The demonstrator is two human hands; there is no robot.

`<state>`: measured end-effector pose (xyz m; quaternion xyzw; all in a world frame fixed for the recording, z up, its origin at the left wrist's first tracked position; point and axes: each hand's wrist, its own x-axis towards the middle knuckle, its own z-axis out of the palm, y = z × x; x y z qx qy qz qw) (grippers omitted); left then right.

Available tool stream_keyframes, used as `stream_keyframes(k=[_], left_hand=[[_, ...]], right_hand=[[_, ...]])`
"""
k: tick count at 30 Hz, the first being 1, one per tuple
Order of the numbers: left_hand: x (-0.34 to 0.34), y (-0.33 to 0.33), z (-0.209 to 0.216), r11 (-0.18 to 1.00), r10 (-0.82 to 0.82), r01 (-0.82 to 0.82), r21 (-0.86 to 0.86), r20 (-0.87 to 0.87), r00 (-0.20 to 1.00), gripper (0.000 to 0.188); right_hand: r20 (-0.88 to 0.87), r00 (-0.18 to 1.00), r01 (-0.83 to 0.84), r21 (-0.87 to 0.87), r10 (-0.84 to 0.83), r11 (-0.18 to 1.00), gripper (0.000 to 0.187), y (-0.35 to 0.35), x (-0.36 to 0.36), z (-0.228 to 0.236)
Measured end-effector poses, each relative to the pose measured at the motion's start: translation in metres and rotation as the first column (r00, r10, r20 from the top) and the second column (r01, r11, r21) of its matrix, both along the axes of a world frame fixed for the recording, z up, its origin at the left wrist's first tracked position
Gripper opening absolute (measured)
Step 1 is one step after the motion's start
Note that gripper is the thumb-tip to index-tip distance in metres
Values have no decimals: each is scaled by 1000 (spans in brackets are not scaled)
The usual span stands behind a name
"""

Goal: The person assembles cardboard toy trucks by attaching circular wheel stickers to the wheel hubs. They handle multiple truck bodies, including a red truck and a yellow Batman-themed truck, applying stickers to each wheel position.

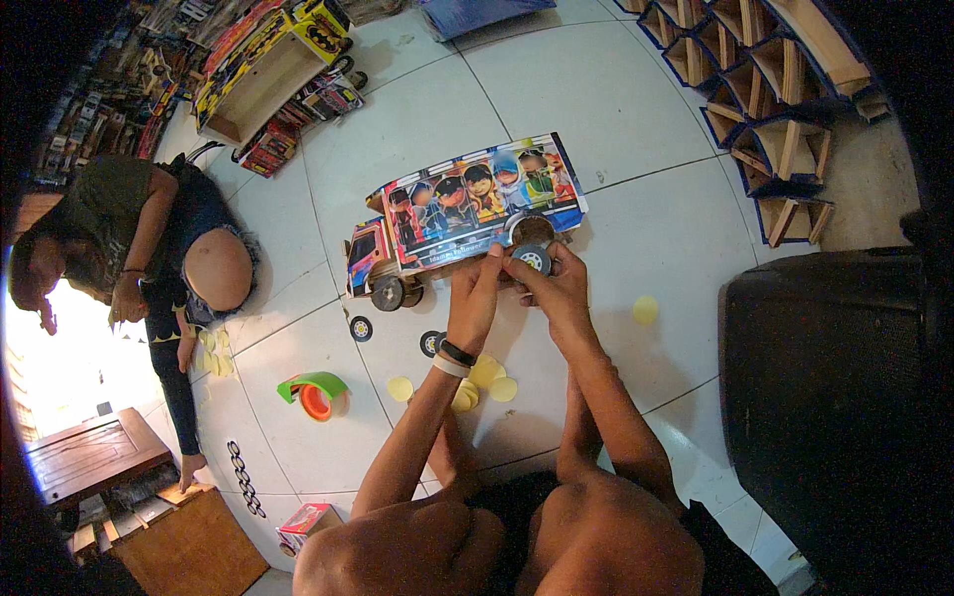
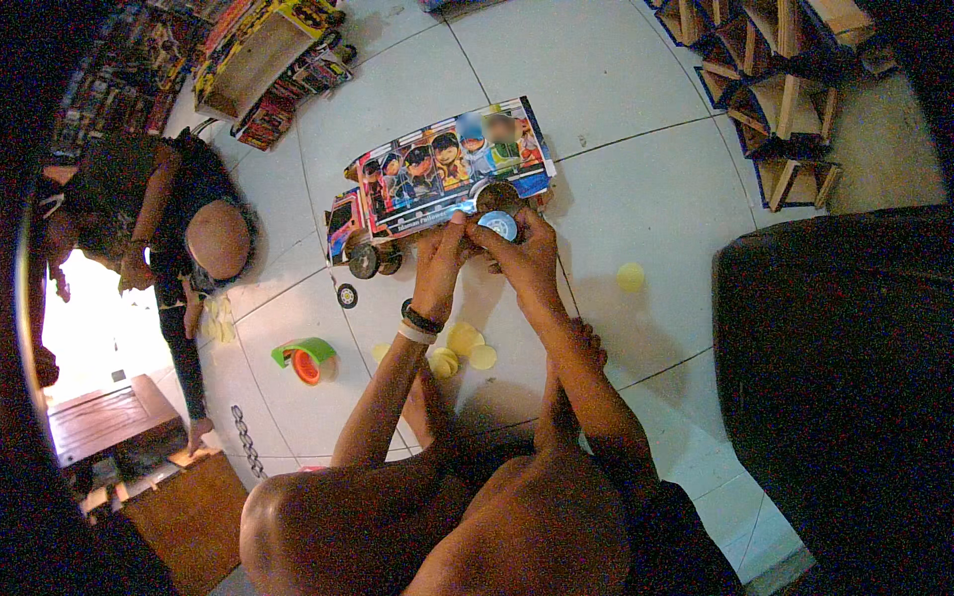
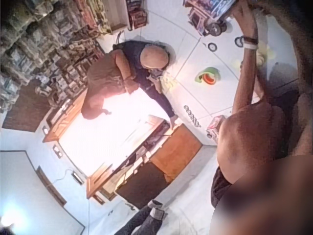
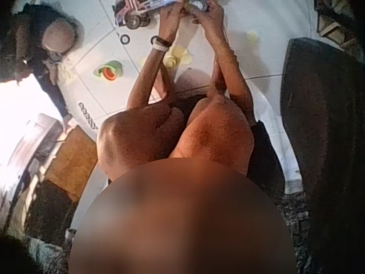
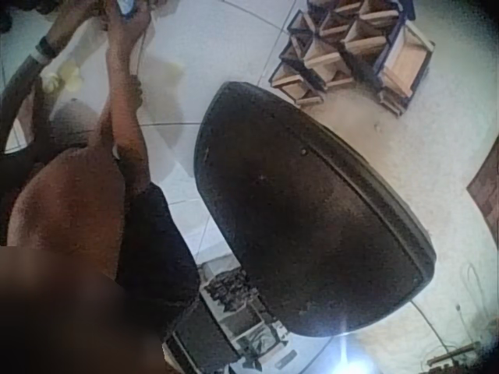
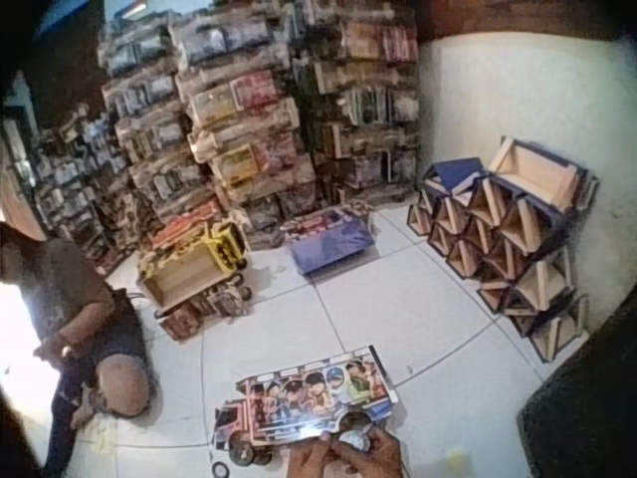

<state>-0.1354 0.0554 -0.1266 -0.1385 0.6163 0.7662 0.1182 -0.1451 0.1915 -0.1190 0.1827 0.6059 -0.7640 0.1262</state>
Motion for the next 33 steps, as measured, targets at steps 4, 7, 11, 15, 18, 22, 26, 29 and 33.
stream_keyframes(k=[4,7,11,15,18,22,26,29,33], left_hand=[[1,5,3,993,55,-58,101,34,998,43],[2,4,-2,997,16,-15,79,-7,1000,41],[14,0,-8,997,74,-73,15,-104,992,37],[23,-23,1,890,455,-456,-15,-52,889,34],[15,-42,12,809,588,-588,5,41,808,30],[9,-49,21,797,601,-604,28,74,796,26],[17,-47,19,778,602,-612,144,107,791,24],[23,-48,11,762,593,-601,243,113,797,24],[27,-50,-1,755,568,-546,362,54,821,26]], right_hand=[[83,996,39,26,-41,999,28,-1,-3,4],[130,991,-29,-32,33,999,32,9,-6,6],[160,979,-112,-96,127,989,38,24,-4,6],[81,969,-221,-151,235,963,40,36,-7,0],[70,965,-240,-147,252,959,39,39,-7,-5],[80,970,-215,-154,229,965,40,36,-7,-7],[71,970,-220,-153,232,964,42,36,-7,-6],[84,970,-215,-150,229,965,43,37,-7,-5],[99,970,-209,-137,223,968,43,35,-7,-7]])
